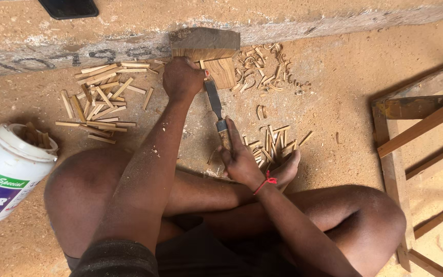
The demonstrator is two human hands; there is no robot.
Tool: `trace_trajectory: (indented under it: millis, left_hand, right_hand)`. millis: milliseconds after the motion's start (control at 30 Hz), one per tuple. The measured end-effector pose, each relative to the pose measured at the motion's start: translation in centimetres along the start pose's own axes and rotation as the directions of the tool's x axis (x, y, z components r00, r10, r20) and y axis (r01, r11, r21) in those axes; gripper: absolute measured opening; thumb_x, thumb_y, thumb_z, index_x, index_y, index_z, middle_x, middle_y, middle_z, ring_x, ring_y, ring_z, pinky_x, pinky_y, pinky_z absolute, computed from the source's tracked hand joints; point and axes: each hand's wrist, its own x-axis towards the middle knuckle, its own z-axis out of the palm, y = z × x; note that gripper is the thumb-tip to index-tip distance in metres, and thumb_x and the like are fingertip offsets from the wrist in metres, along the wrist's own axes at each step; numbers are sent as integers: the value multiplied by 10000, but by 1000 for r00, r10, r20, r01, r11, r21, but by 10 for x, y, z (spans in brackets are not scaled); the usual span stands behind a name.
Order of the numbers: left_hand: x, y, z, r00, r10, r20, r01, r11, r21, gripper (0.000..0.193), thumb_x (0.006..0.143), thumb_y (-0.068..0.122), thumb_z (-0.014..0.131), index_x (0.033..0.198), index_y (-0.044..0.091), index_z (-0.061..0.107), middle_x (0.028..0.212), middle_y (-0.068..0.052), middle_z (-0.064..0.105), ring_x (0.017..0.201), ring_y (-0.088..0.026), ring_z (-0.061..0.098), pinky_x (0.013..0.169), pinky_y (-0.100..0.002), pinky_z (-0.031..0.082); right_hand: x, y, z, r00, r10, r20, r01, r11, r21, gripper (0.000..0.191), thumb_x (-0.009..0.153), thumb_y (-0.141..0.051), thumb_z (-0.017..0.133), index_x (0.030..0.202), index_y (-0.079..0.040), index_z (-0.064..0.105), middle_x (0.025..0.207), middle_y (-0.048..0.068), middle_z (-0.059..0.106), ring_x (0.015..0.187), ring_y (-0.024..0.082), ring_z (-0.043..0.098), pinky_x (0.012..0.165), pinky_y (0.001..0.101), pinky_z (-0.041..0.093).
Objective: The person sits on the floor and uses a chisel to carve small wooden dowels from a larger block of wood. They repeatedly strike the chisel with their hand to cut the wood, creating a pile of small sticks and wood shavings.
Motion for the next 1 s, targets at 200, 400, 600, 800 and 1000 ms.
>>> trace_trajectory:
  millis: [200, 400, 600, 800, 1000]
  left_hand:
    - [0, -1, 1, 1000, -3, -3, 3, 1000, 25, 287, 699, 334, 944, 791, 123, 773, 834, -112, 763, 800, -263, 756, 703, -430, 580]
    - [2, -1, 2, 1000, -5, 9, 5, 1000, 21, 260, 722, 329, 912, 839, 134, 786, 869, -115, 773, 825, -272, 765, 736, -430, 584]
    - [-46, -15, 11, 847, 480, 226, -531, 777, 339, 259, 873, 37, 634, 1113, 28, 731, 1157, -212, 713, 1114, -363, 692, 926, -450, 585]
    - [-103, -38, -16, 541, 589, 601, -829, 251, 500, 907, 778, 208, 679, 1518, -139, 286, 1629, -313, 207, 1532, -416, 163, 1246, -493, 139]
    - [-101, -8, -29, 605, 300, 738, -786, 371, 494, 1117, 731, 330, 735, 1548, -142, 136, 1657, -324, 77, 1557, -414, 41, 1263, -466, 46]
  right_hand:
    - [16, 23, 7, 950, -310, -45, 275, 894, -354, 930, 968, -93, 552, 1623, -255, -88, 1627, 223, 347, 1037, 502, 682, 984, 528, 551]
    - [19, 33, 10, 964, -259, -59, 222, 906, -361, 940, 958, -102, 552, 1628, -238, -93, 1466, 295, 516, 980, 522, 691, 970, 553, 552]
    - [22, 35, 13, 970, -224, -91, 170, 900, -402, 939, 964, -137, 558, 1643, -222, -84, 1006, 346, 711, 840, 540, 689, 844, 613, 541]
    - [33, 29, 22, 983, -156, -99, 111, 927, -359, 953, 959, -181, 554, 1633, -205, -120, 878, 327, 713, 759, 538, 686, 746, 616, 562]
    - [46, 22, 22, 985, -126, -120, 83, 947, -312, 956, 952, -161, 576, 1650, -225, -75, 805, 328, 707, 746, 532, 692, 751, 597, 593]
